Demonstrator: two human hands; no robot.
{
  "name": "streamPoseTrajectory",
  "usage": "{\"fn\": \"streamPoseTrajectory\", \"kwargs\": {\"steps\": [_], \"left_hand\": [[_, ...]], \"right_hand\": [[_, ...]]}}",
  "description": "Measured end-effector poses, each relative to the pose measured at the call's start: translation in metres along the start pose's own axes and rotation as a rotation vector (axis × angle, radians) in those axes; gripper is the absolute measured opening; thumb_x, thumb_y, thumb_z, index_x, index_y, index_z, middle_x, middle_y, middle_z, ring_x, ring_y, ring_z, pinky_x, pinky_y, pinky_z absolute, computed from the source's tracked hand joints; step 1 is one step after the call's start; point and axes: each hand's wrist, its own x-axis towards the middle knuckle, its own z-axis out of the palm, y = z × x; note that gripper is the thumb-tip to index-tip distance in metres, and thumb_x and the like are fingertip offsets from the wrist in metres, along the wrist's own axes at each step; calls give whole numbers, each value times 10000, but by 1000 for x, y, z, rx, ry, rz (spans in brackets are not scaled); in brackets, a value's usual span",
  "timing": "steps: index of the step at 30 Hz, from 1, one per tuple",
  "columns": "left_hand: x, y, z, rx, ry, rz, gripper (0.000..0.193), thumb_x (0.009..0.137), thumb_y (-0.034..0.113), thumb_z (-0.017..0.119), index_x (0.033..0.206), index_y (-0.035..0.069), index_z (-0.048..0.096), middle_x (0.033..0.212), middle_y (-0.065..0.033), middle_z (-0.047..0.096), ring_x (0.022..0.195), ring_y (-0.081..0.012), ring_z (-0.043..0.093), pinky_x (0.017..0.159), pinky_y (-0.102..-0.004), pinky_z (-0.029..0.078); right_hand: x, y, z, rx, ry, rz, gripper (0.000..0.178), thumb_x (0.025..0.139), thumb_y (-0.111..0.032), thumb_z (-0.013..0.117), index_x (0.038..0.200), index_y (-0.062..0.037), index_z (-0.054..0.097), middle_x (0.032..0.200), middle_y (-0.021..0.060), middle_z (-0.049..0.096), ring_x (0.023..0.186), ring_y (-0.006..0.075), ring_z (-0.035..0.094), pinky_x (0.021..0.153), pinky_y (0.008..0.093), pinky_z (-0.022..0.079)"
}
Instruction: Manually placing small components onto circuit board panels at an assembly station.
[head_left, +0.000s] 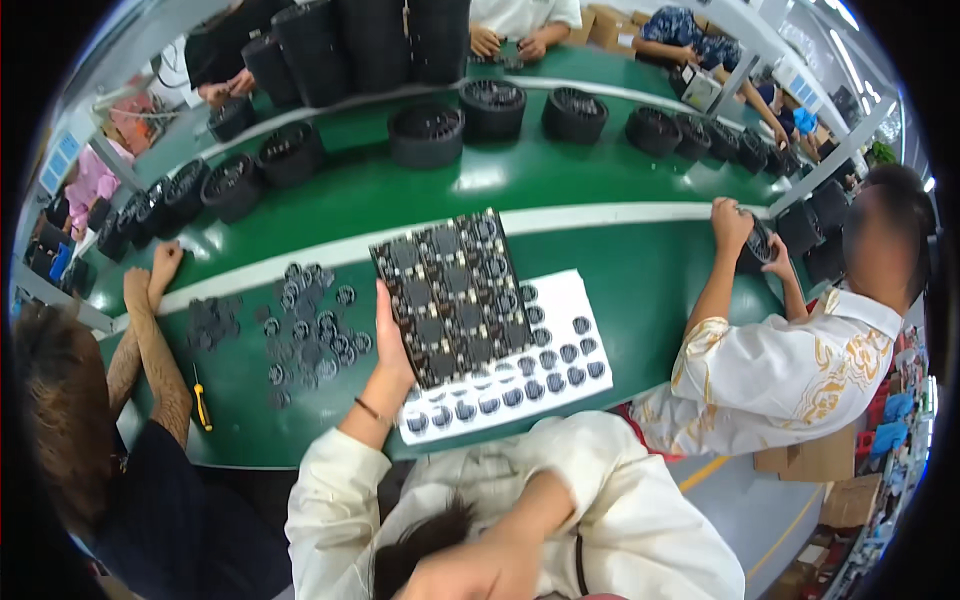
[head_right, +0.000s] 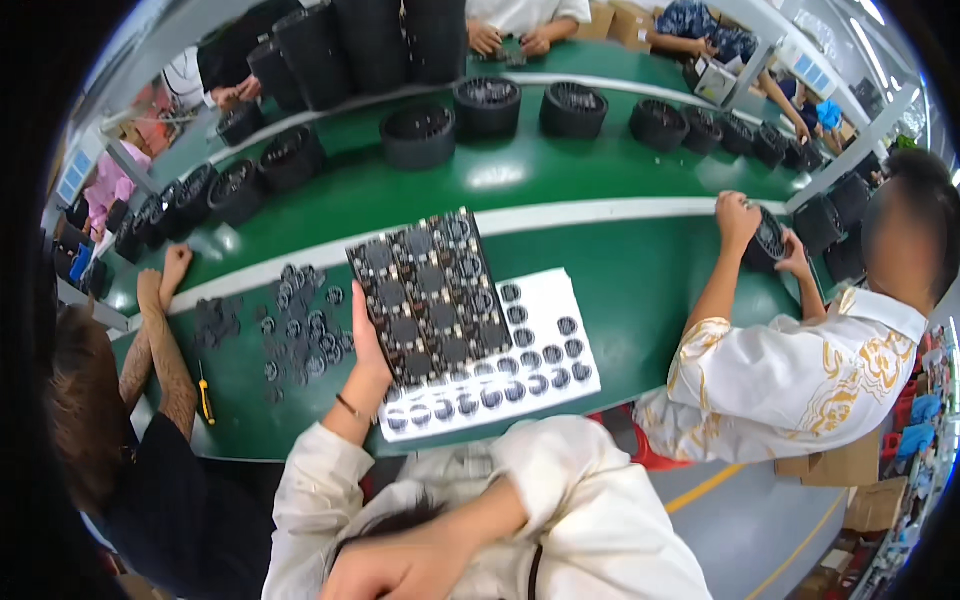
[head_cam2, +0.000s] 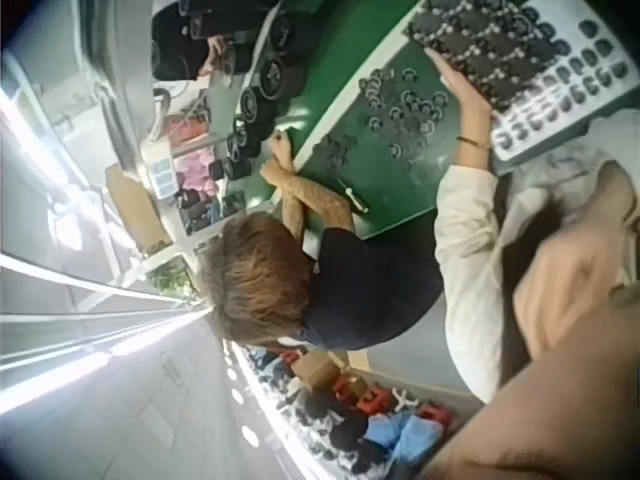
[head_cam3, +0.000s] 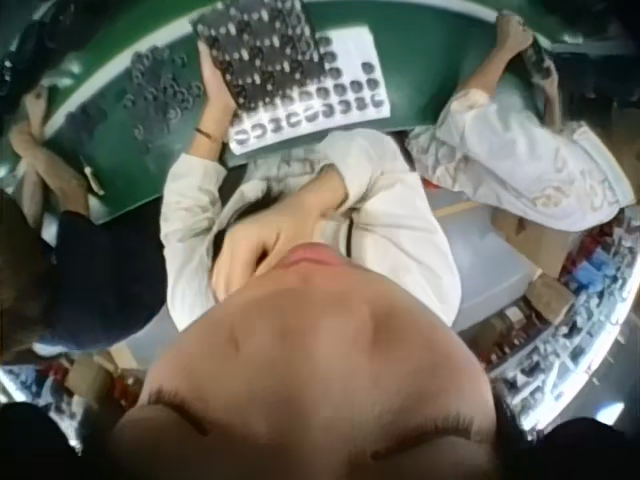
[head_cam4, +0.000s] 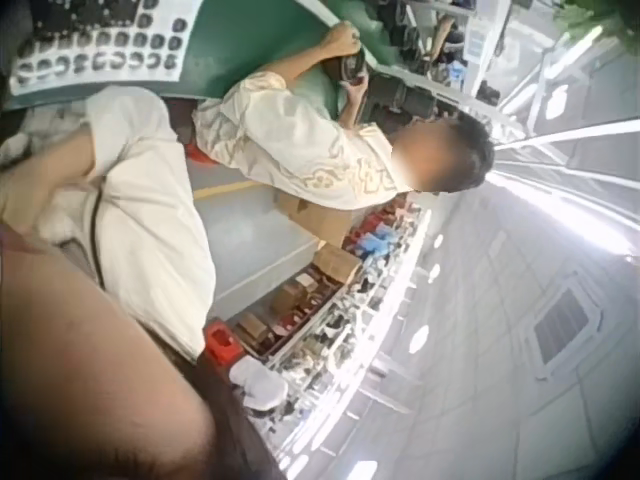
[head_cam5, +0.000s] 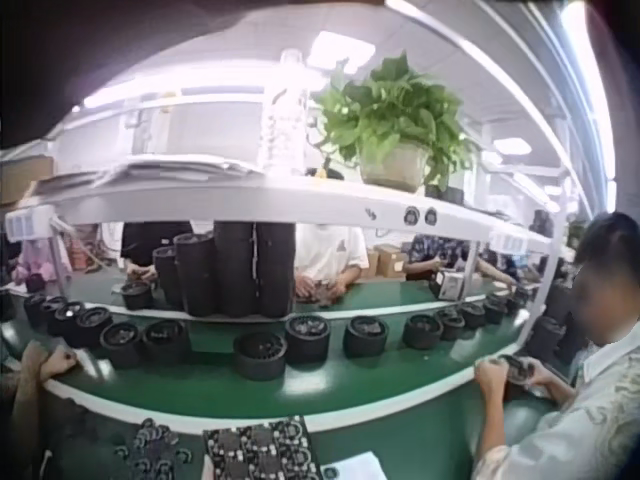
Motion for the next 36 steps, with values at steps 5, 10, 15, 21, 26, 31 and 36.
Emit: {"fn": "streamPoseTrajectory", "kwargs": {"steps": [5, 10, 15, 21, 26, 31, 36], "left_hand": [[7, 1, -3, -50, 39, -17, 623, 883, 582, 364, 1234, 81, 485, 1163, -108, 561, 1008, -269, 572, 870, -428, 473], [2, 2, 8, -78, 17, -66, 616, 883, 576, 369, 1230, 80, 485, 1151, -113, 564, 1001, -272, 576, 864, -435, 477], [6, 0, -3, -75, 26, -48, 606, 886, 571, 372, 1224, 82, 488, 1134, -112, 569, 989, -266, 582, 855, -433, 483], [8, -2, -10, -80, -12, -52, 597, 889, 566, 371, 1221, 84, 491, 1123, -108, 574, 981, -260, 587, 846, -422, 490], [4, -1, -6, -65, 0, -53, 596, 893, 566, 356, 1220, 86, 493, 1118, -106, 578, 971, -257, 591, 840, -412, 494], [6, -1, -7, -76, 17, -51, 597, 895, 568, 346, 1217, 87, 496, 1112, -105, 582, 960, -255, 594, 837, -408, 496], [6, -2, -10, -74, 27, -45, 596, 894, 568, 349, 1213, 88, 499, 1108, -107, 583, 957, -252, 595, 836, -406, 497]], "right_hand": [[-102, -62, -20, -974, 800, 94, 82, 761, 3, 596, 808, 10, 662, 874, 157, 650, 759, 251, 602, 689, 343, 456], [-199, -74, -31, -1861, 1418, 383, 250, 705, -9, 656, 953, 1, 630, 972, 132, 629, 907, 264, 595, 805, 327, 462], [-228, -63, -29, -1923, 1515, 678, 359, 716, -49, 684, 1062, -38, 588, 1151, 107, 557, 1040, 273, 546, 867, 327, 439], [-239, -53, -31, -1858, 1559, 628, 433, 713, -60, 697, 1124, -45, 564, 1248, 119, 499, 1125, 279, 501, 898, 330, 421], [-243, -53, -30, -1910, 1478, 703, 447, 714, -56, 695, 1138, -45, 554, 1262, 124, 493, 1136, 277, 495, 915, 337, 413], [-236, -57, -30, -1925, 1383, 645, 427, 711, -50, 697, 1110, -28, 547, 1245, 128, 510, 1115, 282, 514, 925, 340, 414], [-239, -52, -30, -1910, 1430, 607, 418, 702, -15, 697, 1088, -16, 536, 1247, 146, 507, 1122, 282, 517, 935, 343, 413]]}}
